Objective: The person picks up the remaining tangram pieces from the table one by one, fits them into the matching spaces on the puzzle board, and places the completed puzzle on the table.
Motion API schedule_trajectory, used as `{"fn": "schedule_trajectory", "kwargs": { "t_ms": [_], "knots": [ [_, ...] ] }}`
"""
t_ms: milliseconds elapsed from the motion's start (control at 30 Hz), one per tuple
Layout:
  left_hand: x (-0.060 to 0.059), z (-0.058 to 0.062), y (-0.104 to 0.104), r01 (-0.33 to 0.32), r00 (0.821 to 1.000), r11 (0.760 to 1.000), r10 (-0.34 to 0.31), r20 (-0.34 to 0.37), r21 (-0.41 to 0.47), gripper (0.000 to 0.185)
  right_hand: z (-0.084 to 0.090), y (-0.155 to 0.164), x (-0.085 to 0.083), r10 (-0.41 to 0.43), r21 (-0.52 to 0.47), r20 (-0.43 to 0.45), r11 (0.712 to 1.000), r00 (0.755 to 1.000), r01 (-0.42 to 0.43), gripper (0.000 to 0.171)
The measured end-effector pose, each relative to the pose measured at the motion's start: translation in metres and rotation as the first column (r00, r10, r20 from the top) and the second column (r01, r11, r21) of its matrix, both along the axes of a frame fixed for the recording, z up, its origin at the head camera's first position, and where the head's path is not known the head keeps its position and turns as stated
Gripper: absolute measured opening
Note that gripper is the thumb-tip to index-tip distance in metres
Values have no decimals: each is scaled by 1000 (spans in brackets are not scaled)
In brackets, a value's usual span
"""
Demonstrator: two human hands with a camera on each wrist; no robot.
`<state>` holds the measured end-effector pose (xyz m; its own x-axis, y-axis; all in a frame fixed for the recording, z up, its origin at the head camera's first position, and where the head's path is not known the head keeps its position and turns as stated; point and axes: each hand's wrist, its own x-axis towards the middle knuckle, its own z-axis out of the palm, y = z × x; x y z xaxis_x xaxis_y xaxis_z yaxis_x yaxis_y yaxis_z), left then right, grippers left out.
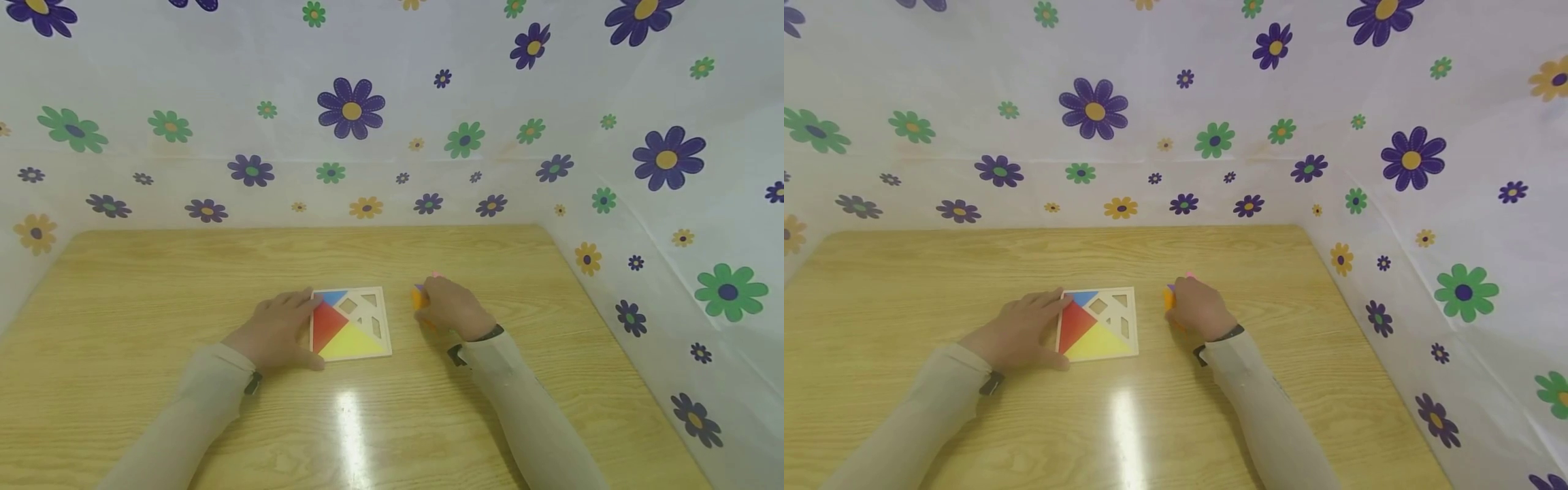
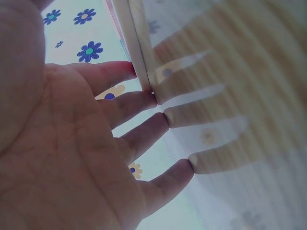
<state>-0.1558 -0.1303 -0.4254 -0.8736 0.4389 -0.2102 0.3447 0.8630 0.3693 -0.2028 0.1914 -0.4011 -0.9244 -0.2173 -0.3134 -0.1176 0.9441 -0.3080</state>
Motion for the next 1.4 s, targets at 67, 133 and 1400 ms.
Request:
{"fn": "schedule_trajectory", "kwargs": {
  "t_ms": [67,133,1400],
  "knots": [
    [0,0,0,1,1000,1000,-1,-2,-2,115,0,0,0,3,-3,-7,1000,1000,-3,27],
    [0,0,0,2,1000,1000,-2,-5,-3,115,1,-1,0,5,-3,-13,1000,1000,-5,27],
    [2,1,2,0,1000,1000,0,-25,-11,116,6,-2,2,8,-209,-71,978,997,-23,18]
  ]
}}
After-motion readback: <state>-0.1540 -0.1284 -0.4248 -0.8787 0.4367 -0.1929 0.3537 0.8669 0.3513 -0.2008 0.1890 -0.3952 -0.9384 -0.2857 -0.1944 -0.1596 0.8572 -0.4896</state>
